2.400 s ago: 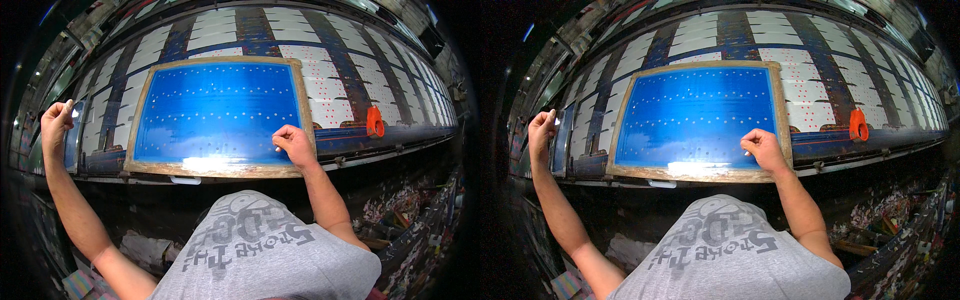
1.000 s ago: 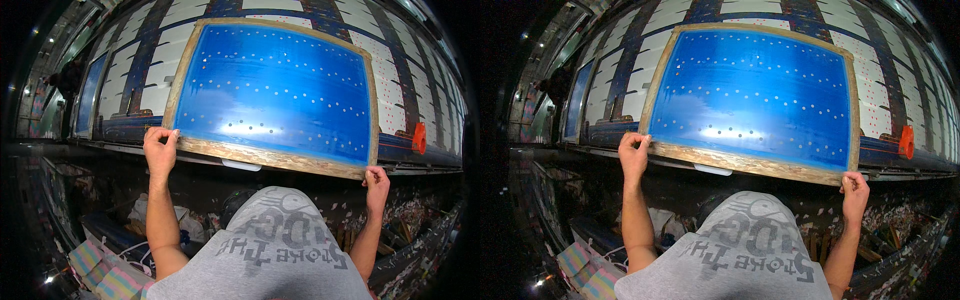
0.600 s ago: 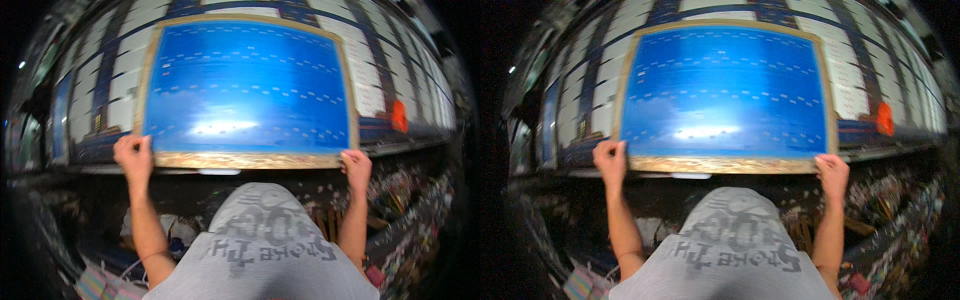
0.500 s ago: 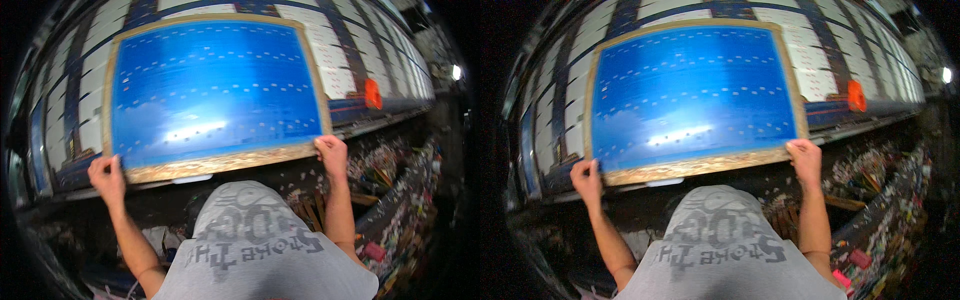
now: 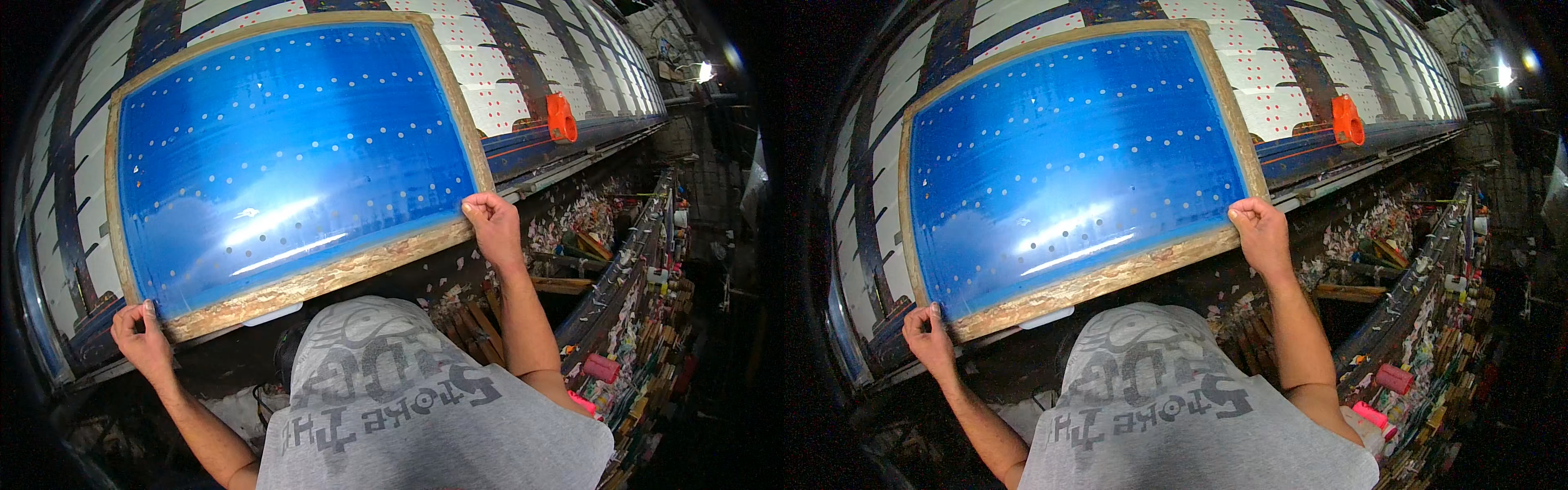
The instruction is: The person picks up a blue screen printing frame from a conveyor, places it on a workbench, and uses a pen to mark several spots on the mesh. The person then uses an orange tape dispenser to apply tape along the frame's edge.
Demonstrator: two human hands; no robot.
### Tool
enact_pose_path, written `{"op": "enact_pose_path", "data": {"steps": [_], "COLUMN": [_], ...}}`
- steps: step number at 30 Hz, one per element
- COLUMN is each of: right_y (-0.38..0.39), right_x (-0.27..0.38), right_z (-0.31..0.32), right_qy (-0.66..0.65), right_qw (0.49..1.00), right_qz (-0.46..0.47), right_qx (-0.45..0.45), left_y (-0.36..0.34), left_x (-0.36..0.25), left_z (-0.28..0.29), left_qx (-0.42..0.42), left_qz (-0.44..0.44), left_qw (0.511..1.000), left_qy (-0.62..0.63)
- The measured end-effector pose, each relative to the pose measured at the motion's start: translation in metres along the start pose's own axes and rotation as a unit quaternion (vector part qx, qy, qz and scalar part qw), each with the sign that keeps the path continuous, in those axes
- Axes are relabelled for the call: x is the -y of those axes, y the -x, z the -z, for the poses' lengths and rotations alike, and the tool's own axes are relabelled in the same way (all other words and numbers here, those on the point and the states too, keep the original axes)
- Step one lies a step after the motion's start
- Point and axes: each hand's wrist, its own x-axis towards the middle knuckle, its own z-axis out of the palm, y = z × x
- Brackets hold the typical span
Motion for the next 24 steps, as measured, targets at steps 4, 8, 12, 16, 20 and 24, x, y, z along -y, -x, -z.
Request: {"op": "enact_pose_path", "data": {"steps": [4,8,12,16,20,24], "right_y": [-0.004,-0.005,-0.007,-0.008,-0.01,-0.011], "right_x": [-0.002,-0.005,-0.009,-0.014,-0.021,-0.024], "right_z": [-0.005,-0.008,-0.007,-0.005,-0.004,-0.003], "right_qy": [0.038,0.031,0.042,0.057,0.045,0.031], "right_qw": [0.999,0.999,0.999,0.998,0.999,0.999], "right_qz": [0.019,0.037,0.002,0.012,0.014,0.004], "right_qx": [-0.011,-0.012,-0.015,-0.029,-0.02,-0.017], "left_y": [-0.002,-0.006,-0.009,-0.01,-0.011,-0.011], "left_x": [-0.001,-0.005,-0.012,-0.022,-0.028,-0.031], "left_z": [-0.002,-0.004,-0.003,-0.001,0.0,0.0], "left_qx": [0.01,-0.02,-0.026,-0.033,-0.019,-0.008], "left_qz": [0.012,-0.011,-0.026,-0.01,0.023,0.05], "left_qw": [1.0,1.0,0.999,0.999,0.999,0.998], "left_qy": [-0.005,0.003,0.004,-0.011,-0.011,-0.025]}}
